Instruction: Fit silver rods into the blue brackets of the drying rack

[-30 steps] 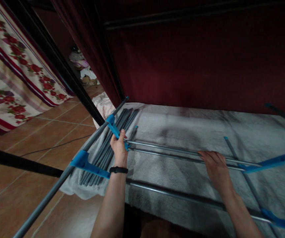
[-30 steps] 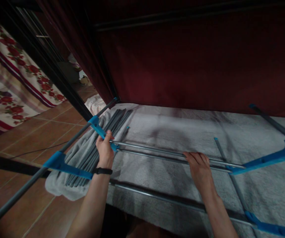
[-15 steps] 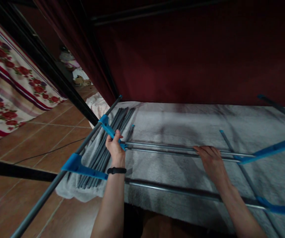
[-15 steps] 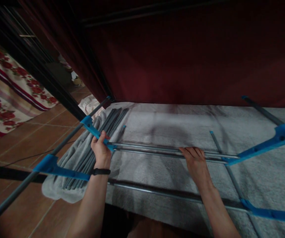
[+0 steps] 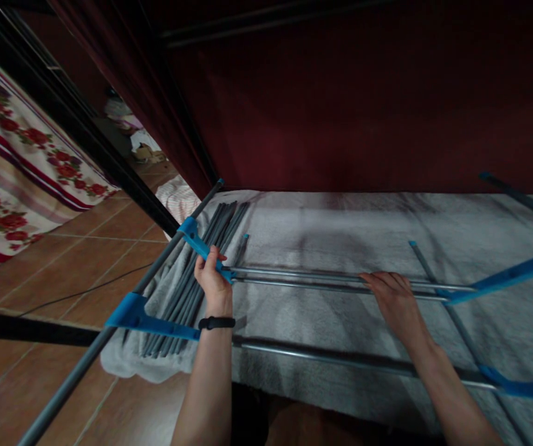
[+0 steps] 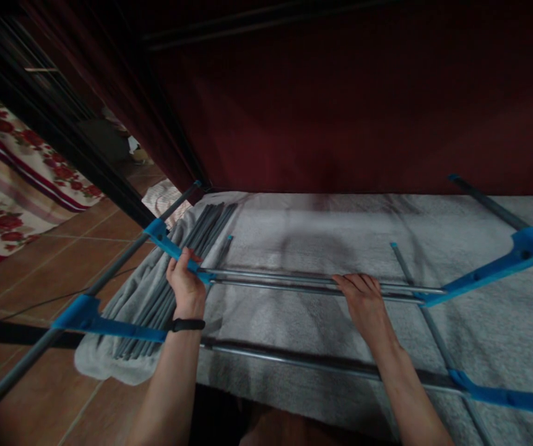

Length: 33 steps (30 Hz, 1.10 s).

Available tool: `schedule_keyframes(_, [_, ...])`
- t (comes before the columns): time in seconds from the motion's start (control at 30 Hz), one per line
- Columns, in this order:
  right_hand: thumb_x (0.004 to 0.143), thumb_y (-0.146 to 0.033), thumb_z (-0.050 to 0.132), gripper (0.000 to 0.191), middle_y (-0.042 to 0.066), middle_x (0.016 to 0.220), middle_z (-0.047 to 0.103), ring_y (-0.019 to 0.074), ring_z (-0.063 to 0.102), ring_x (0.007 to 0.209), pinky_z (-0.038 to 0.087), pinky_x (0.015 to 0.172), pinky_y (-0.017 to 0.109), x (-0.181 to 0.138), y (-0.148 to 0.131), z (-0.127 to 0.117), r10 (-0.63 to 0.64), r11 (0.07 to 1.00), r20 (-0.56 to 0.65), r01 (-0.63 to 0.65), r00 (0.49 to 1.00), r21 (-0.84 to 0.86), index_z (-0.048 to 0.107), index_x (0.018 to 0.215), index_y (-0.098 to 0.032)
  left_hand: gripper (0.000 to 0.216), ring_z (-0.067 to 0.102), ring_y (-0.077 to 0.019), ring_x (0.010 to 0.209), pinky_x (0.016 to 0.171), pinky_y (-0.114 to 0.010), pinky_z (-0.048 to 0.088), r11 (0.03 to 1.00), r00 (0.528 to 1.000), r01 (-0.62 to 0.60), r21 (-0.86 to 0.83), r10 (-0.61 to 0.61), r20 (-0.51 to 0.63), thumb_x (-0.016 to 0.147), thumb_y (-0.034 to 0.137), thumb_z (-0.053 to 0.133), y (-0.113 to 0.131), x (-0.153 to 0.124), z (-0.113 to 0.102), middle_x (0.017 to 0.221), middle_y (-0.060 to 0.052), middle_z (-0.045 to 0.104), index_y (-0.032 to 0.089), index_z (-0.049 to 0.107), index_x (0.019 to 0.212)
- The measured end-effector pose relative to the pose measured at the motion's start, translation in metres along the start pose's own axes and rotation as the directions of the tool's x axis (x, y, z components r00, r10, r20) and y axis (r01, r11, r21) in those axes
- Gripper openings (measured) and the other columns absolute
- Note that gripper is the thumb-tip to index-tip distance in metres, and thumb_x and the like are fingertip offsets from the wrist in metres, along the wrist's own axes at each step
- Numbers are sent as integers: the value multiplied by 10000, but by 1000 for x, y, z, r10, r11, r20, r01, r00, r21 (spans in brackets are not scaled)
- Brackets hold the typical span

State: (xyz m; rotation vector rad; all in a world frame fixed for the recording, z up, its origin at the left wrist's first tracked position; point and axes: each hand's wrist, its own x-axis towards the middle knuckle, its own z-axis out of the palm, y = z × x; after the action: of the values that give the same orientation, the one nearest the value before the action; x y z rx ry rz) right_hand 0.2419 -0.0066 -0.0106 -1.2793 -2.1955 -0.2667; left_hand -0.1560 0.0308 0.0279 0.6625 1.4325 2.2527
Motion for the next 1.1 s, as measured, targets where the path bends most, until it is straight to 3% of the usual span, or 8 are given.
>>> schedule_keyframes(0.53, [923,-199,507,250,51,944,682,197,572,883,381,820,351,1,1,4,10,999,-12,-10,1000,51,642,1134,-209,309,461,-88,609,595,-233,363,999,1000,21,-27,-22,-3,680,399,765,3,-4,2,658,39,557,159,577,734])
schedule_keyframes(0.73, [941,-219,473,254,51,943,671,199,570,889,374,822,355,5,-2,0,35,995,25,-37,999,95,633,1137,-219,312,465,-107,637,603,-247,385,1000,1000,6,27,-5,-27,684,417,736,2,-4,4,647,46,531,176,540,710])
schedule_keyframes(1.1, [931,-218,473,275,64,957,676,215,576,916,401,859,401,14,-9,-8,132,972,109,-150,985,182,641,1145,-256,252,443,-98,608,556,-235,330,998,995,1,56,4,-101,591,281,696,-1,4,15,667,54,529,190,476,673])
